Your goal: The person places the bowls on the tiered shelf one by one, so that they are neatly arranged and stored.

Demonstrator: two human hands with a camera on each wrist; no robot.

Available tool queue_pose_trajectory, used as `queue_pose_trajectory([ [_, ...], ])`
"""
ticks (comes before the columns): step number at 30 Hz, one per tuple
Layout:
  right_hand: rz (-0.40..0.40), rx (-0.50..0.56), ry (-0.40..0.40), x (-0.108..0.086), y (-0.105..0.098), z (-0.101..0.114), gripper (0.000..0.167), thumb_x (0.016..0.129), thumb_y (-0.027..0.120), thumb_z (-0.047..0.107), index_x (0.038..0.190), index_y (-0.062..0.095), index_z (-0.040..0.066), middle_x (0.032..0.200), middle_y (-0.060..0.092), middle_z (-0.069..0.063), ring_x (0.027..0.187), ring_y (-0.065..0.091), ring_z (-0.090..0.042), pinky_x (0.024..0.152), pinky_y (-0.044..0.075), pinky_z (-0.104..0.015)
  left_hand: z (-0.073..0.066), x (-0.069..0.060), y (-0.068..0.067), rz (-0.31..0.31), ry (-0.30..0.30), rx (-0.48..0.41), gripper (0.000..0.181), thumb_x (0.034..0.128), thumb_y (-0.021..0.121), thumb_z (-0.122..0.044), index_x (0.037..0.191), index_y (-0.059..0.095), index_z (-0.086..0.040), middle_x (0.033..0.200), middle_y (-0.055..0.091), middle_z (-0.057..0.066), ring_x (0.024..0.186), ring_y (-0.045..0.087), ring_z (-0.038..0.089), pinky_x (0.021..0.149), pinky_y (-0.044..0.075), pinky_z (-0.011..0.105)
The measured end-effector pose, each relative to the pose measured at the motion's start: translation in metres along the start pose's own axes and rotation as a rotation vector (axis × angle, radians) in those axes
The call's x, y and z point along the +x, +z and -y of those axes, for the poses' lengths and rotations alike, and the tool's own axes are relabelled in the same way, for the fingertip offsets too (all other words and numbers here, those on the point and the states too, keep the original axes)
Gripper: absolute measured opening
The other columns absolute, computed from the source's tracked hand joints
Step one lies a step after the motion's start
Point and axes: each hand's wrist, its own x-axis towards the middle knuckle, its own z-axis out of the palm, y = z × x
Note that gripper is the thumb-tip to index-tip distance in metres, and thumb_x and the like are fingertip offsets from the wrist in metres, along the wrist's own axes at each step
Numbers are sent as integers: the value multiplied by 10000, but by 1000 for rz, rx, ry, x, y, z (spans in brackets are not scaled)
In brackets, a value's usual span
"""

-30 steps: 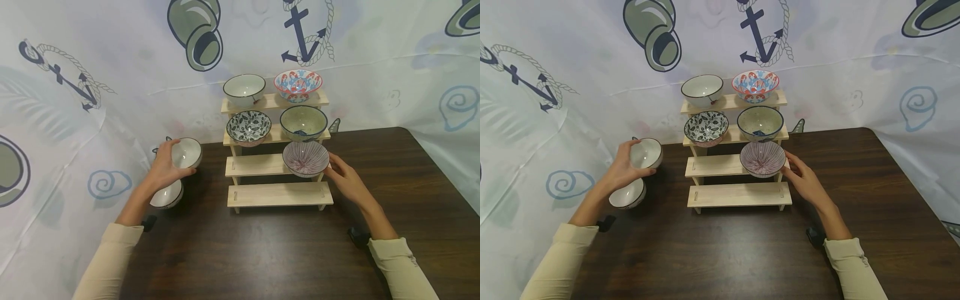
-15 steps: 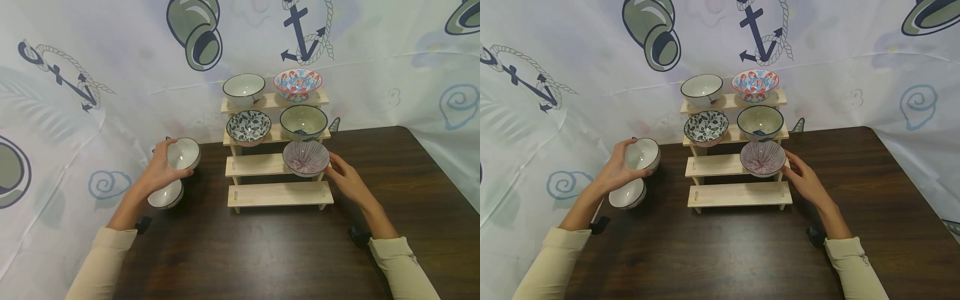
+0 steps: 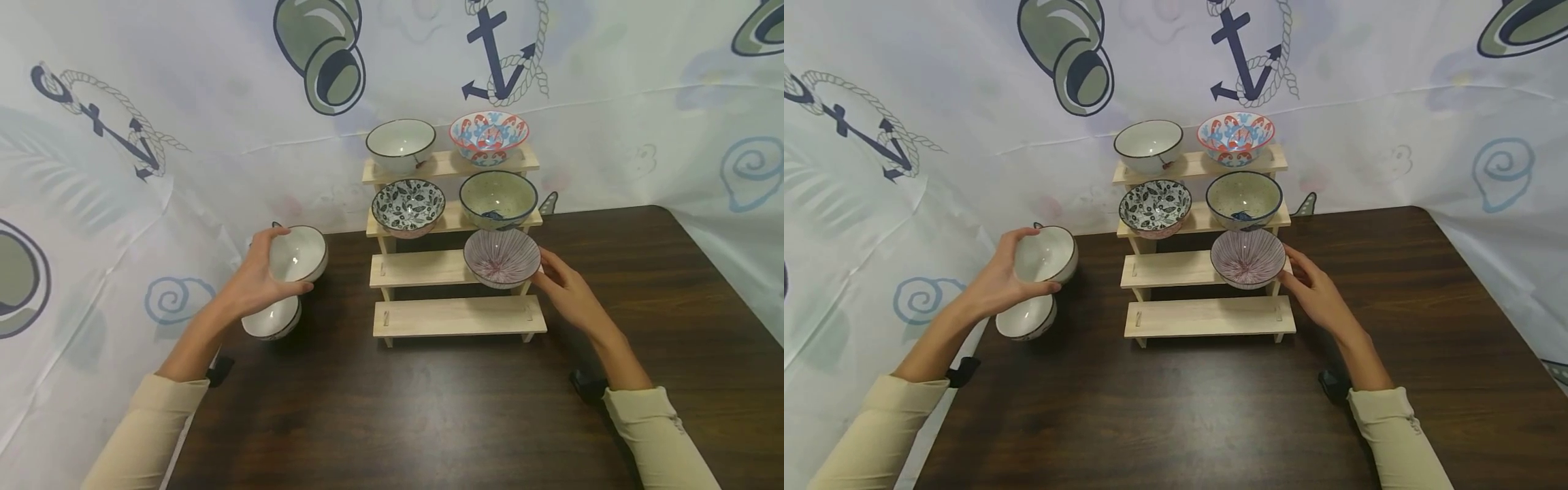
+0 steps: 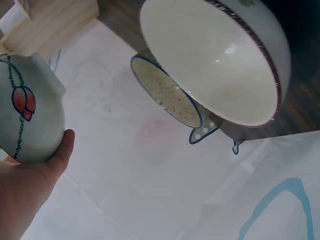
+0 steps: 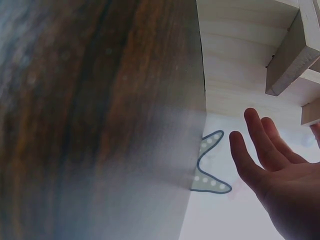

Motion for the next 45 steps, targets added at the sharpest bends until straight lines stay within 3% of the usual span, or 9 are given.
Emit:
queue_pose_trajectory([
  [9, 7, 4, -7, -1, -2, -1, 633, 1080, 505, 438, 1643, 289, 244, 1592, 430, -203, 1433, 460, -468, 1118, 372, -697, -6, -5, 1, 22, 41, 10, 1056, 749, 900, -463, 1556, 272, -200, 1634, 258, 108, 1504, 304, 371, 1119, 352, 657],
  [30, 1, 3, -8, -1, -1, 0, 628, 1084, 501, 422, 1642, 292, 224, 1599, 421, -219, 1436, 450, -480, 1127, 364, -700, -23, -17, 7, 26, 55, 48, 1033, 752, 881, -521, 1534, 278, -217, 1595, 303, 96, 1297, 498, 373, 964, 488, 554],
  [39, 3, 1, -1, -1, -1, -1, 640, 1081, 497, 446, 1645, 282, 231, 1605, 414, -217, 1442, 438, -492, 1119, 360, -715, -32, -21, 14, 12, 142, -22, 1025, 739, 910, -438, 1523, 291, -207, 1557, 342, 143, 1226, 538, 361, 939, 505, 524],
  [45, 4, 0, 5, -1, 0, 0, 637, 1083, 496, 437, 1645, 283, 224, 1600, 425, -219, 1439, 449, -482, 1129, 365, -697, -35, -23, 17, -15, 157, -51, 1017, 722, 928, -394, 1516, 317, -219, 1561, 353, 128, 1222, 548, 361, 924, 517, 523],
])
